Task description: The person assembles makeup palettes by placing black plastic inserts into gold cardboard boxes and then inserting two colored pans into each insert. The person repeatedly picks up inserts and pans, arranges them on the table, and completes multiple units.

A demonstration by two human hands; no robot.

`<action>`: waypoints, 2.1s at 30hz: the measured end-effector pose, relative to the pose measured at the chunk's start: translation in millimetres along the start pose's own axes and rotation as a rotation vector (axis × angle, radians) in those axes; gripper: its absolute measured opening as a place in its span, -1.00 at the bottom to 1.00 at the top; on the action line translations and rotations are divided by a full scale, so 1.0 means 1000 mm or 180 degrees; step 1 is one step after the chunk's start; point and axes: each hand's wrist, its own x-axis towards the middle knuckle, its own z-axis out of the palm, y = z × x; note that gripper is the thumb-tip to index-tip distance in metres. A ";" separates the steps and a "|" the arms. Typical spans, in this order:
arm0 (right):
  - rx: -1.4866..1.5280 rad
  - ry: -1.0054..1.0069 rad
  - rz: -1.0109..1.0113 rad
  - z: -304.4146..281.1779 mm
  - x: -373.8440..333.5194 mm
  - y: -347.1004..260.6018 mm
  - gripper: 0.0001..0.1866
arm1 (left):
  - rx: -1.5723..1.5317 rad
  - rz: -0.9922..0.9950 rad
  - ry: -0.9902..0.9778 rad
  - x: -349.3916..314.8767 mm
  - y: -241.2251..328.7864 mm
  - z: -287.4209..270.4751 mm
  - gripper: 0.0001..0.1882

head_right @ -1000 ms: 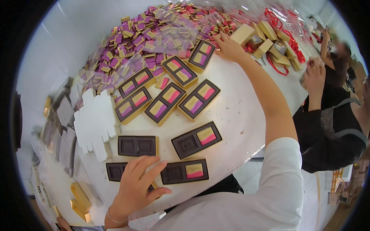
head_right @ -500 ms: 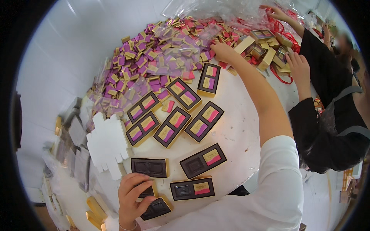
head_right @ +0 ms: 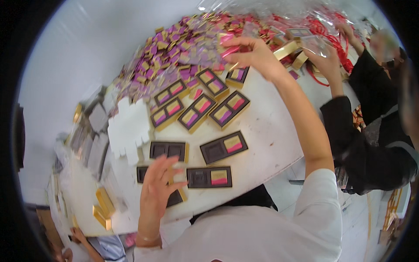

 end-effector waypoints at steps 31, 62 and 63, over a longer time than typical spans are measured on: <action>0.1300 0.0545 0.0069 -0.010 0.082 0.018 -0.54 | -0.1614 -0.0515 0.0090 0.052 0.006 -0.018 -0.46; 0.0930 -0.0929 -0.0454 0.195 -0.165 -0.021 -0.64 | -0.1108 -0.0874 -0.0267 -0.028 -0.026 -0.048 -0.64; 0.0508 -0.1043 -0.0793 0.193 -0.166 -0.020 -0.65 | -0.0779 -0.0830 -0.0285 -0.029 -0.027 -0.050 -0.63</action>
